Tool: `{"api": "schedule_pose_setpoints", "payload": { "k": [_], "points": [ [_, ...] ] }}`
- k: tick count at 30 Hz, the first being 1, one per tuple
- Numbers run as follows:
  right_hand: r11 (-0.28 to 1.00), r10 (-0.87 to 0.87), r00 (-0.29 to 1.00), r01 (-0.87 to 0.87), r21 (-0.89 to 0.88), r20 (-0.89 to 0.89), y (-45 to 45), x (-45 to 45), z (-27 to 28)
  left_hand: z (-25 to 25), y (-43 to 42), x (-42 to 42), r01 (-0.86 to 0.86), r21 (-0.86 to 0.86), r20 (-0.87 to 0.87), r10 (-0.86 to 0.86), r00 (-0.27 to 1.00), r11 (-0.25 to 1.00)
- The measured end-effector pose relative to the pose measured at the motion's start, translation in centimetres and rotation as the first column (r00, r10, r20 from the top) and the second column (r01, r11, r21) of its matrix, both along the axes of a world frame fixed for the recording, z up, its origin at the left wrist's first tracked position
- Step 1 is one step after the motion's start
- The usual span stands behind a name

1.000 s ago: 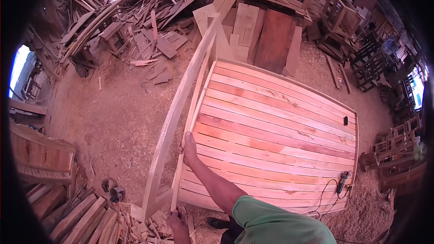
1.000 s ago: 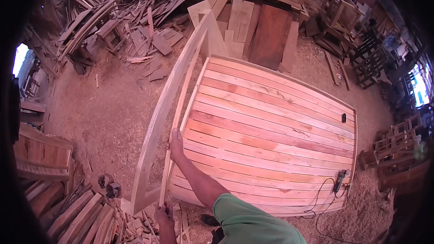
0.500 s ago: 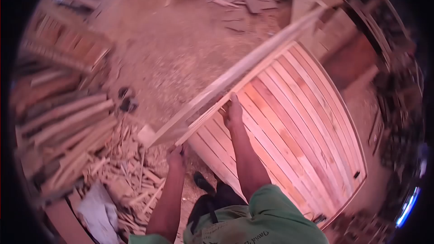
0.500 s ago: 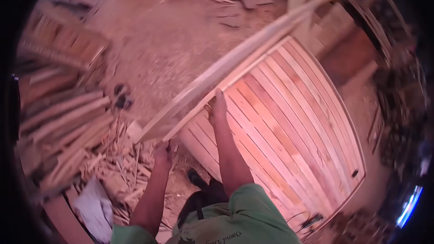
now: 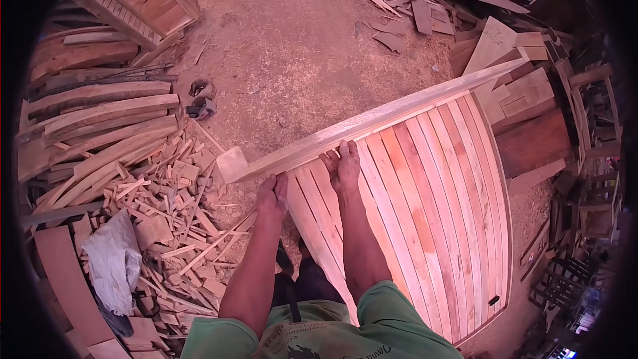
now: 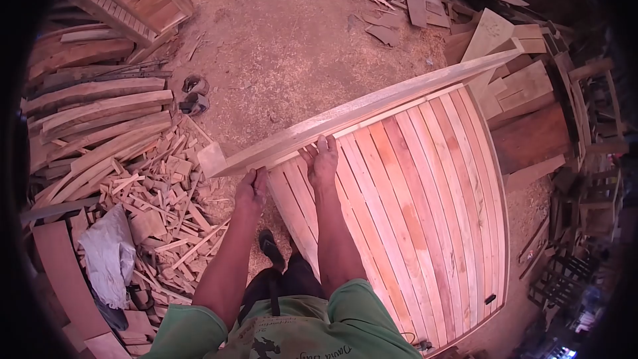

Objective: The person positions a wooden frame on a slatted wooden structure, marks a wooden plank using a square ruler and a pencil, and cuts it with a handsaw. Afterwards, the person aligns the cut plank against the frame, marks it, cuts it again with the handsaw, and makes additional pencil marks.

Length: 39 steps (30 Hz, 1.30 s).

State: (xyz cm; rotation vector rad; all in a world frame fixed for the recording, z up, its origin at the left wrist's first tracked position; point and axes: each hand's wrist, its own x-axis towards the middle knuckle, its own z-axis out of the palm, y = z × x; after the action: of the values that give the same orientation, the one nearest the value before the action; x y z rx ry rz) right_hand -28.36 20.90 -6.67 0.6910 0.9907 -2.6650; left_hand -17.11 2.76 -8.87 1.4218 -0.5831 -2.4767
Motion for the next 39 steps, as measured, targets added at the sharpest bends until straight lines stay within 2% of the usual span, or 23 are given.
{"api": "schedule_pose_setpoints", "payload": {
  "k": [8,10,13,16,18,19,20,21,22,24,27,33,39],
  "points": [
    [0.977,0.048,0.992,-0.07,-0.202,-0.114,0.4,-0.6,-0.6,0.1,-0.5,-0.4,0.014,0.007,-0.09,-0.014,0.996,1.0],
    [0.964,0.069,0.989,-0.1,-0.246,-0.131,1.1,-0.5,-0.9,0.8,-0.3,-0.4,-0.016,0.047,-0.073,0.019,0.997,0.999],
    [0.968,0.101,0.983,-0.133,-0.213,-0.156,1.5,-0.7,-1.4,1.5,-0.2,-0.6,-0.017,0.042,-0.009,0.017,1.0,0.999],
    [0.968,0.084,0.99,-0.108,-0.226,-0.111,1.0,-0.8,-1.6,1.8,-0.9,-0.6,0.019,0.134,-0.009,-0.018,1.0,0.991],
    [0.968,0.061,0.995,-0.078,-0.238,-0.081,0.7,-0.8,-2.4,-0.6,-3.3,0.2,0.024,0.202,-0.082,-0.007,0.997,0.979],
    [0.965,0.061,0.993,-0.085,-0.247,-0.104,0.4,-0.9,-4.5,-1.7,-3.3,-0.1,0.037,0.245,-0.119,-0.007,0.993,0.969],
    [0.964,0.059,0.99,-0.09,-0.251,-0.131,0.2,-1.1,-6.4,0.5,-2.6,-0.6,0.025,0.243,-0.069,-0.008,0.998,0.97],
    [0.976,0.042,0.997,-0.056,-0.212,-0.069,-0.1,-1.1,-5.1,2.8,-2.0,-1.0,0.012,0.238,-0.019,-0.007,1.0,0.971],
    [0.984,0.026,1.0,-0.027,-0.176,-0.004,-0.2,-1.0,-3.4,2.2,-1.8,-1.1,0.042,0.221,-0.03,-0.036,0.999,0.974],
    [0.97,0.072,0.996,-0.081,-0.229,-0.045,0.5,-0.9,-2.3,0.6,-3.2,-0.7,0.076,0.177,-0.052,-0.068,0.996,0.981],
    [0.955,0.082,0.994,-0.097,-0.279,-0.066,0.8,-1.2,-1.2,1.9,-2.6,-0.4,0.086,0.132,-0.024,-0.084,0.996,0.987],
    [0.939,0.05,0.996,-0.074,-0.335,-0.08,1.0,-2.3,-0.9,2.7,-2.4,-0.1,0.172,0.071,-0.022,-0.171,0.985,0.983],
    [0.958,0.025,0.999,-0.03,-0.285,-0.024,0.5,-2.6,-0.5,2.3,-2.7,0.4,0.232,0.037,-0.048,-0.231,0.972,0.972]
  ]
}}
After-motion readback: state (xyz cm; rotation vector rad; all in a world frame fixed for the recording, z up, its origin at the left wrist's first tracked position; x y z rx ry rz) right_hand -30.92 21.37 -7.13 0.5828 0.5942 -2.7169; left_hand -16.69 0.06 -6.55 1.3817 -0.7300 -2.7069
